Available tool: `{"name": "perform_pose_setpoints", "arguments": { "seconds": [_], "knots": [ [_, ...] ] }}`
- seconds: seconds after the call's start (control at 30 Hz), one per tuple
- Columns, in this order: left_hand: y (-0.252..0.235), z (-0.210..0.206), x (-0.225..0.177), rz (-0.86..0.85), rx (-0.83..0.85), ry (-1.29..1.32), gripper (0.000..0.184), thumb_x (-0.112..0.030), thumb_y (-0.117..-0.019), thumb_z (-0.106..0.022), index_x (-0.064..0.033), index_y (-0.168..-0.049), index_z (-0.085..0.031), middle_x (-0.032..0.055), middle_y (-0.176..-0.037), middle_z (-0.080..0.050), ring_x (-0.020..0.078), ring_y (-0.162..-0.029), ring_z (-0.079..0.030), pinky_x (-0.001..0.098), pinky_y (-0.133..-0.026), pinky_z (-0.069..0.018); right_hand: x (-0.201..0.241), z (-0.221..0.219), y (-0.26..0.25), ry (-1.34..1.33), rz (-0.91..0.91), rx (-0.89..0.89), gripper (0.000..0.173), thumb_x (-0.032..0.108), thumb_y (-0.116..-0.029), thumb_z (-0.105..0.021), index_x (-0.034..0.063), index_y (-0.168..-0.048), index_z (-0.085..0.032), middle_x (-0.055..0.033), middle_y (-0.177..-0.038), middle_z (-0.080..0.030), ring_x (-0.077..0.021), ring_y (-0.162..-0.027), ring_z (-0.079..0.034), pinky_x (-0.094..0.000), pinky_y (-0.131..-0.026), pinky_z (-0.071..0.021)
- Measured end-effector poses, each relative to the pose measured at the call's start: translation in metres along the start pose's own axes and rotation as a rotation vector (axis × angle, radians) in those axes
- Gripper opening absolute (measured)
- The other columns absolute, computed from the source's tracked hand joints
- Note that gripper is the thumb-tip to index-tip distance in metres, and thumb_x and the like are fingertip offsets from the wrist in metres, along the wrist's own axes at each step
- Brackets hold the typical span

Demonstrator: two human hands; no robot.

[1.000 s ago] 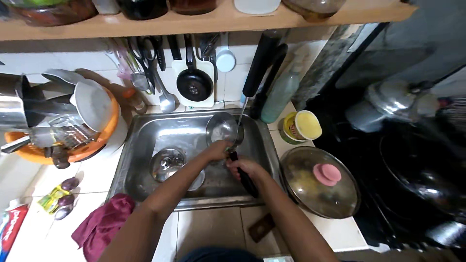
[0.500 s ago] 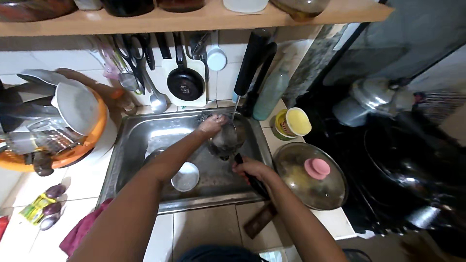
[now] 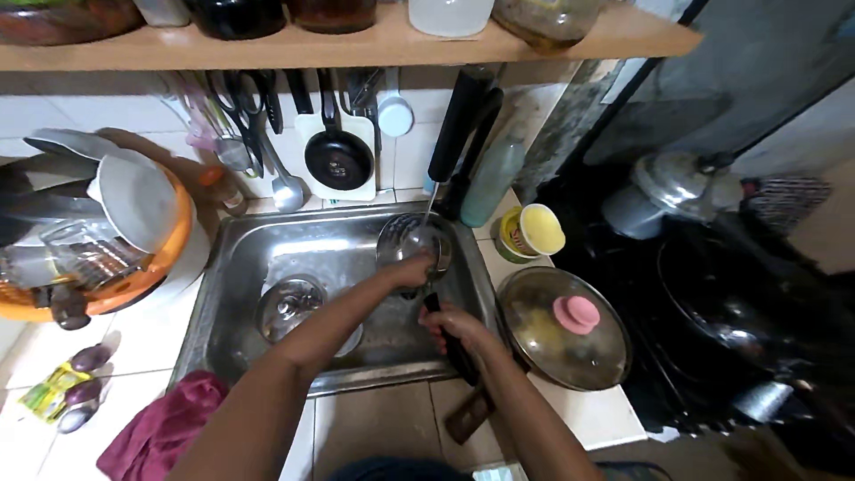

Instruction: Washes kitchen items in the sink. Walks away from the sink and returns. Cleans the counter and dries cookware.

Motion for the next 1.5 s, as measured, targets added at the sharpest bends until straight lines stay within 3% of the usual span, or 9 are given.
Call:
{"name": "perform_pose_setpoints", "arguments": {
  "seconds": [0.2,0.33,0.4,0.6,0.73,0.9,1.13,1.33,1.5],
  "knots": [
    [-0.018,-0.01,0.033,0.344,-0.301,-0.394,0.049,-0.006,-0.106,-0.046,-0.0015,-0.155,-0.041,0.0156,-0.165,-0.033,0.0414,-0.151,-0.029,0.0586,-0.118,-0.0284,0.003,-0.002,0.007,0.088,-0.02,-0.062,0.005,0.006,-0.1045,-0.051,0.0089,-0.106,-0.048,0.0039,-0.063,-0.04,-0.0063,-0.045,-0.042,-0.0213,-0.043,-0.0433],
    [-0.003,-0.018,0.021,0.486,-0.022,-0.384,0.044,-0.01,-0.1042,-0.051,0.0123,-0.141,-0.051,0.0303,-0.157,-0.037,0.0488,-0.149,-0.029,0.0635,-0.12,-0.024,0.008,-0.001,0.005,0.165,0.001,-0.098,0.002,0.007,-0.1056,-0.051,0.0081,-0.105,-0.05,0.0037,-0.064,-0.042,-0.0064,-0.046,-0.043,-0.0215,-0.044,-0.0441],
    [0.008,-0.009,0.007,0.421,0.171,-0.255,0.038,-0.014,-0.1024,-0.057,0.0086,-0.133,-0.06,0.0305,-0.142,-0.054,0.048,-0.136,-0.049,0.0661,-0.11,-0.0382,0.006,-0.001,0.0,0.184,0.016,-0.101,0.003,0.008,-0.1058,-0.052,0.0081,-0.103,-0.05,0.0042,-0.063,-0.042,-0.0059,-0.045,-0.044,-0.021,-0.043,-0.0437],
    [0.017,0.006,-0.008,0.082,0.079,0.191,0.04,0.001,-0.1003,-0.053,0.0088,-0.14,-0.054,0.031,-0.145,-0.05,0.0423,-0.137,-0.047,0.0558,-0.115,-0.0351,-0.001,-0.002,-0.002,0.084,0.013,-0.034,0.005,0.006,-0.1055,-0.05,0.0084,-0.11,-0.05,0.0043,-0.063,-0.042,-0.0059,-0.045,-0.043,-0.0211,-0.043,-0.0436],
    [0.002,0.002,0.008,0.128,-0.159,-0.138,0.043,-0.003,-0.093,-0.067,0.0,-0.136,-0.061,0.0188,-0.152,-0.051,0.0415,-0.149,-0.032,0.0604,-0.12,-0.0266,0.001,-0.002,0.008,0.133,-0.032,-0.002,0.003,0.008,-0.1063,-0.05,0.0094,-0.109,-0.049,0.0045,-0.064,-0.041,-0.0058,-0.045,-0.042,-0.021,-0.043,-0.0429],
    [-0.009,-0.012,0.062,0.224,-0.216,-0.33,0.072,-0.025,-0.0961,-0.064,-0.0078,-0.16,-0.035,0.0104,-0.168,-0.03,0.0331,-0.159,-0.011,0.0515,-0.128,-0.0001,-0.001,0.005,0.009,0.188,-0.018,-0.075,0.006,0.011,-0.1062,-0.052,0.0087,-0.112,-0.05,0.0037,-0.066,-0.043,-0.0067,-0.047,-0.044,-0.0222,-0.044,-0.0446],
    [0.023,-0.024,0.008,0.289,-0.065,0.68,0.044,-0.021,-0.1103,-0.043,0.0037,-0.147,-0.047,0.0258,-0.146,-0.051,0.0335,-0.133,-0.051,0.0496,-0.113,-0.0386,-0.004,-0.001,-0.006,0.28,0.003,-0.153,0.013,0.013,-0.1072,-0.053,0.0057,-0.118,-0.051,0.0024,-0.068,-0.045,-0.0083,-0.048,-0.047,-0.0247,-0.047,-0.0469],
    [0.003,0.003,-0.017,0.45,-0.715,1.886,0.016,-0.021,-0.1055,-0.044,-0.0098,-0.095,-0.05,0.0023,-0.07,-0.046,0.0129,-0.055,-0.046,0.0289,-0.051,-0.0444,-0.006,-0.016,-0.008,0.244,-0.041,-0.065,0.013,0.012,-0.1067,-0.052,0.0065,-0.118,-0.05,0.002,-0.068,-0.045,-0.0088,-0.049,-0.048,-0.0251,-0.047,-0.0484],
    [0.015,-0.033,-0.01,0.43,-0.575,1.721,0.029,-0.019,-0.1095,-0.042,-0.0063,-0.135,-0.048,0.0098,-0.1,-0.055,0.0172,-0.081,-0.056,0.034,-0.073,-0.0514,0.012,0.007,-0.008,0.489,-0.207,-0.097,0.024,0.02,-0.1062,-0.057,0.0066,-0.125,-0.049,-0.0002,-0.072,-0.049,-0.0107,-0.052,-0.052,-0.0278,-0.052,-0.0517]
  ]
}}
Point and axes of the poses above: each hand's wrist, its own y-axis away from the middle knuckle, its own z-axis out of the back of the hand, x = y × z, the point moved 2 cm from there along -y, towards the middle knuckle
